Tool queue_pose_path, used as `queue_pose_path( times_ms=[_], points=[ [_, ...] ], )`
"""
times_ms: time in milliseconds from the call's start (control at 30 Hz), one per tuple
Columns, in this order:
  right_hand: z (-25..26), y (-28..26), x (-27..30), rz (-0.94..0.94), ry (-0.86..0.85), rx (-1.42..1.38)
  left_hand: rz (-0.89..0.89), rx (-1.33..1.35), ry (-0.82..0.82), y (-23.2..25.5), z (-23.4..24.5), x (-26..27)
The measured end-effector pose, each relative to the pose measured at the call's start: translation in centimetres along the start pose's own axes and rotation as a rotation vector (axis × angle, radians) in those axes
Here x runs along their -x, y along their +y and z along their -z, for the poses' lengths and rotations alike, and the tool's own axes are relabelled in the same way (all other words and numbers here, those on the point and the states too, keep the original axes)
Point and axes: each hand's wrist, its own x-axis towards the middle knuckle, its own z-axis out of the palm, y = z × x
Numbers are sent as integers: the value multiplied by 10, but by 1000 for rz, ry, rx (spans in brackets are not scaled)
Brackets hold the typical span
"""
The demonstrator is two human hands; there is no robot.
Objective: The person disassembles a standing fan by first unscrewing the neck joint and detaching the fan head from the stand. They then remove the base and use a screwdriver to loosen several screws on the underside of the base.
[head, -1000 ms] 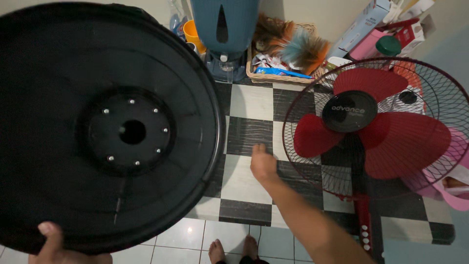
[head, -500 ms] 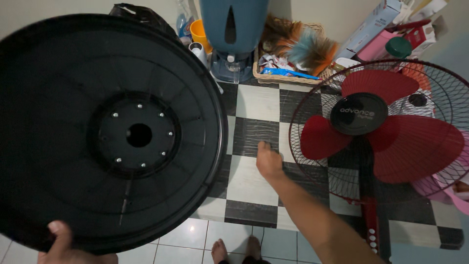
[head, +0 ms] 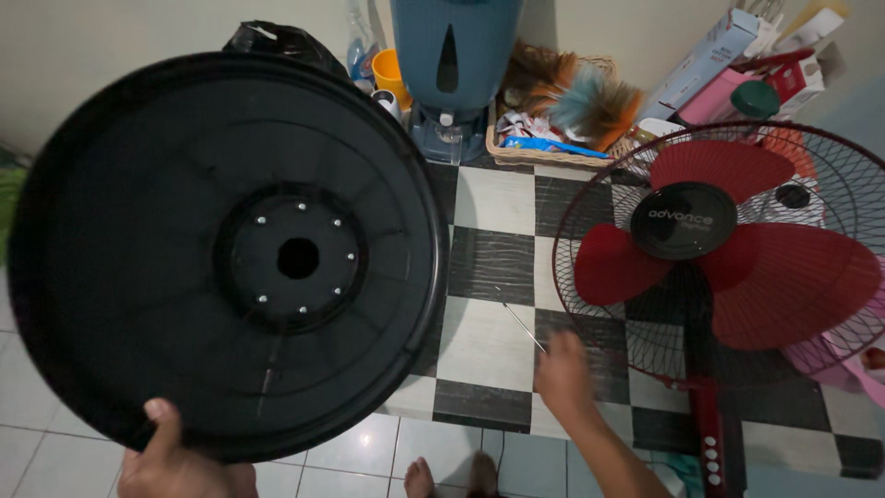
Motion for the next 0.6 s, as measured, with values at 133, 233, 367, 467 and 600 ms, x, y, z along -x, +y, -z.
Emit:
queue_pose_path(
  times_ms=[133, 233, 367, 467, 600],
  points=[
    [16, 13, 29, -255, -213, 158, 193, 3, 191, 43, -19, 11],
    [20, 11, 32, -307, -259, 215, 262, 140, 256, 77, -28, 24],
    [40, -7, 29, -311, -226, 174, 274, 288, 299, 116, -35, 33],
    [75, -35, 24, -346, -107, -131, 157, 447, 301, 135, -39, 39],
    [145, -75, -5, -154, -1, -267, 245, 745, 273, 153, -40, 50]
  ],
)
